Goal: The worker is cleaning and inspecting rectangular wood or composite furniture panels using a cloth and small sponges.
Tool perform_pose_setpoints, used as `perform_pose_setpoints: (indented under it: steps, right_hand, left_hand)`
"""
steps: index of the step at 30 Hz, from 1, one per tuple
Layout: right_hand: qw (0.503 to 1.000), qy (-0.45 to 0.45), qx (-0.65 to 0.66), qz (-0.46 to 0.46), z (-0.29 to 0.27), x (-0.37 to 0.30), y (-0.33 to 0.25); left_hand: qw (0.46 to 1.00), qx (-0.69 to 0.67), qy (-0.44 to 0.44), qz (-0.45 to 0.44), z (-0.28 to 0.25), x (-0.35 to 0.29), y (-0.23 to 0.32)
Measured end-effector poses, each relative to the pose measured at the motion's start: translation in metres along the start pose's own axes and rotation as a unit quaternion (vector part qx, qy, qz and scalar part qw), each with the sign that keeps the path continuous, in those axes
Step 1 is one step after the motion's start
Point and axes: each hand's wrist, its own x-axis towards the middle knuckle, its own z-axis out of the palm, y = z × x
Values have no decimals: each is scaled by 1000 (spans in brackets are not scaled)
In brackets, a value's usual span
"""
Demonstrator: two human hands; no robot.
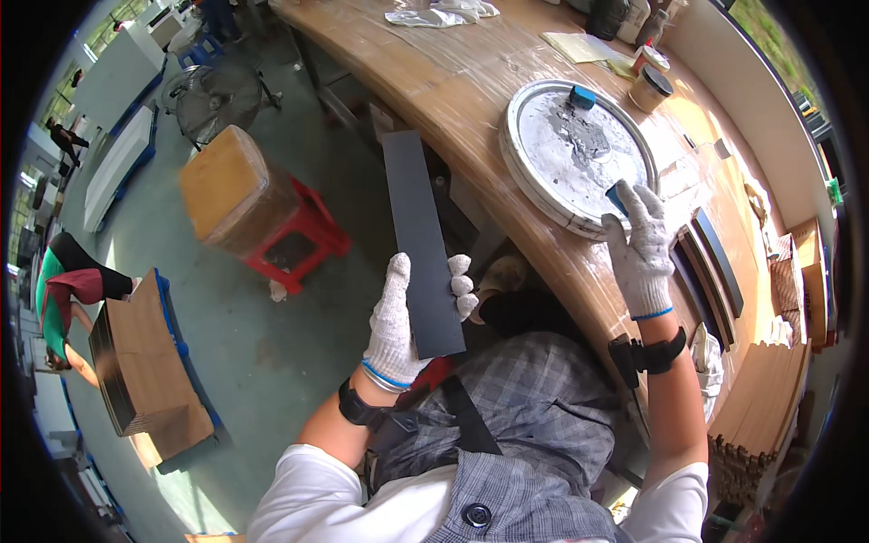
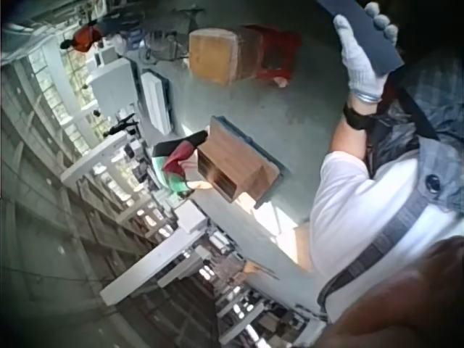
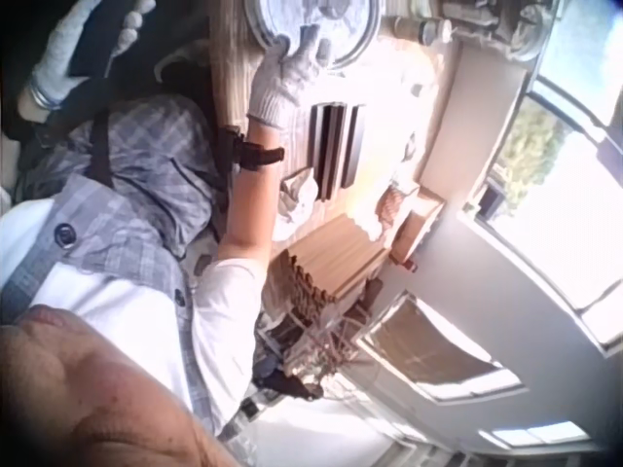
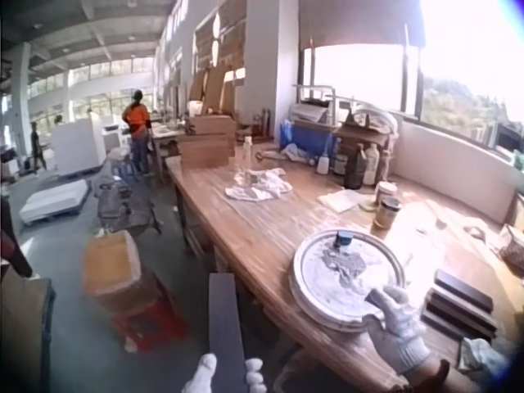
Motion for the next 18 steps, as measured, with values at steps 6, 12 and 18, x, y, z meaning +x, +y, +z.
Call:
perform_pose_setpoints:
  steps: [6, 12, 18]
  right_hand:
    - [960, -213, -163, 79, 9, -7, -18]
    - [971, -161, -172, 35, -12, -26, -38]
    - [966, -215, 145, 12, -77, -51, -110]
  left_hand:
    - [998, -16, -57, 10, -4, -7, 3]
    - [995, 80, -64, -15, 3, -21, -5]
    - [975, 182, -122, 35, 26, -23, -38]
